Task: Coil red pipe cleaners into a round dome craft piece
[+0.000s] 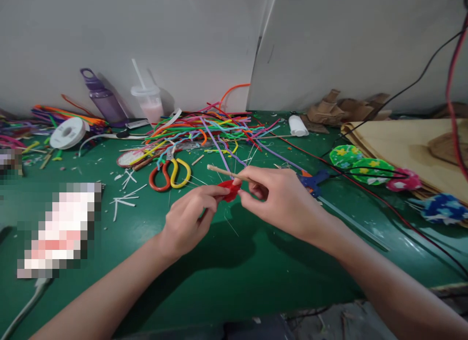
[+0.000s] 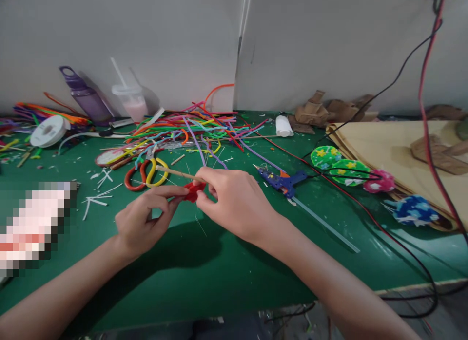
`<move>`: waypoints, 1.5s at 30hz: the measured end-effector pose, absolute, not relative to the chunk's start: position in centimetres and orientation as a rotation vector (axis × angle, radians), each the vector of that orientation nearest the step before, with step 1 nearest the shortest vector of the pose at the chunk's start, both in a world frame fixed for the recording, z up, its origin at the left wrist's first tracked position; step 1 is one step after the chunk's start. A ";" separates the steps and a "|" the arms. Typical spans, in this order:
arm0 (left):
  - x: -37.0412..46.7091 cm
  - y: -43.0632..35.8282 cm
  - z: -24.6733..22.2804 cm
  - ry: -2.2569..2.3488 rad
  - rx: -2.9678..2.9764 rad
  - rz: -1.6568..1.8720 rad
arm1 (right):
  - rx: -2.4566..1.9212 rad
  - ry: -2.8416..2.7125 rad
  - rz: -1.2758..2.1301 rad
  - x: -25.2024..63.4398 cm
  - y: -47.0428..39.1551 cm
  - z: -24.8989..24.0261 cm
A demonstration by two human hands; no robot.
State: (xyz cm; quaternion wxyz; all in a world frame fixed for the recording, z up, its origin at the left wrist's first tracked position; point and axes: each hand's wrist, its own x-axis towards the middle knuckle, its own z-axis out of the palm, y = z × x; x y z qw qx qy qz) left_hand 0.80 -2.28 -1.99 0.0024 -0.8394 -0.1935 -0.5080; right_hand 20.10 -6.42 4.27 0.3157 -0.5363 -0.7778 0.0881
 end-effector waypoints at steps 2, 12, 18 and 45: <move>0.8 -2.3 -1.9 -0.593 -2.648 -1.599 | -1.414 -2.041 0.233 20.1 -6.4 4.3; 0.8 -2.3 -1.9 -0.565 -2.687 -1.590 | -1.453 -2.014 0.276 20.5 -7.0 4.9; 1.0 -2.2 -2.1 -0.608 -2.591 -1.637 | -1.337 -1.480 0.159 24.5 -10.1 6.3; 0.8 -2.2 -2.0 -0.658 -2.551 -1.618 | -1.593 -1.863 0.296 22.1 -9.4 0.3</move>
